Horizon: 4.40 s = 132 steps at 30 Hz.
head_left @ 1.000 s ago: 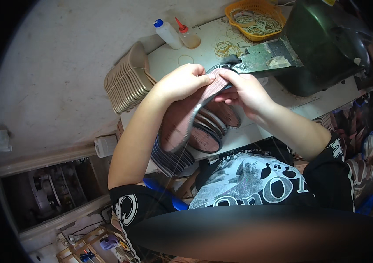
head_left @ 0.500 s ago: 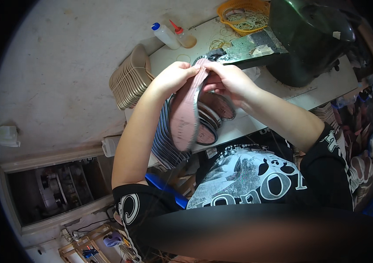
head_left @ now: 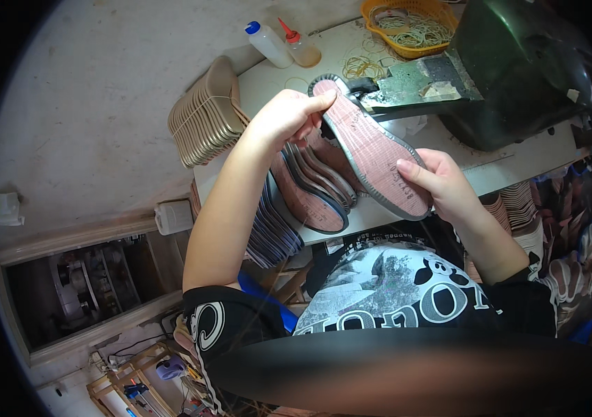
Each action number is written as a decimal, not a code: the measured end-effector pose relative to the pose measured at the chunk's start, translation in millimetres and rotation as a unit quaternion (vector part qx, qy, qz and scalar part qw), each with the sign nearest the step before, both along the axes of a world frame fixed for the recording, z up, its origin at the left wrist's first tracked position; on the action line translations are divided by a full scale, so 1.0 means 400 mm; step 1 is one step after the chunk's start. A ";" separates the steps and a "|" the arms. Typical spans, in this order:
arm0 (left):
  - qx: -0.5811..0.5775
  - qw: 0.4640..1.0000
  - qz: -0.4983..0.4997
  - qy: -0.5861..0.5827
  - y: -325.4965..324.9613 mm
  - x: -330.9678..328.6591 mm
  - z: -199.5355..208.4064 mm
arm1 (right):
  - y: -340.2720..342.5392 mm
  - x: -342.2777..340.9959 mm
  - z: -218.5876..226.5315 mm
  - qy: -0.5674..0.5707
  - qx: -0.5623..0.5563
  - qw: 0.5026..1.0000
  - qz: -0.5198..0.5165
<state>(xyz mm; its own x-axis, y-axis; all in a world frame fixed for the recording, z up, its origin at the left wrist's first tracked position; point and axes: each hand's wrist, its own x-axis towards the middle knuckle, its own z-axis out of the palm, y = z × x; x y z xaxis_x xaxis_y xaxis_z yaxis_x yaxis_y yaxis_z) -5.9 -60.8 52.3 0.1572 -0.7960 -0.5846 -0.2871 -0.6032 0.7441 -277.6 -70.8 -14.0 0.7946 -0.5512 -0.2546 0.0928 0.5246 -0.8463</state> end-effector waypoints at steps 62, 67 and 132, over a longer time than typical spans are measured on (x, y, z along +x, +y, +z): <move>-0.493 0.778 0.343 0.183 0.393 -0.237 -0.255 | 0.072 0.122 0.064 -0.053 -0.302 0.932 0.195; -0.462 0.793 0.278 0.282 0.334 -0.190 -0.188 | 0.012 0.096 0.129 -0.008 -0.454 0.836 0.307; -0.176 0.892 -0.384 -0.160 -0.160 0.129 -0.011 | 0.017 0.217 0.028 -0.023 0.075 0.994 -0.073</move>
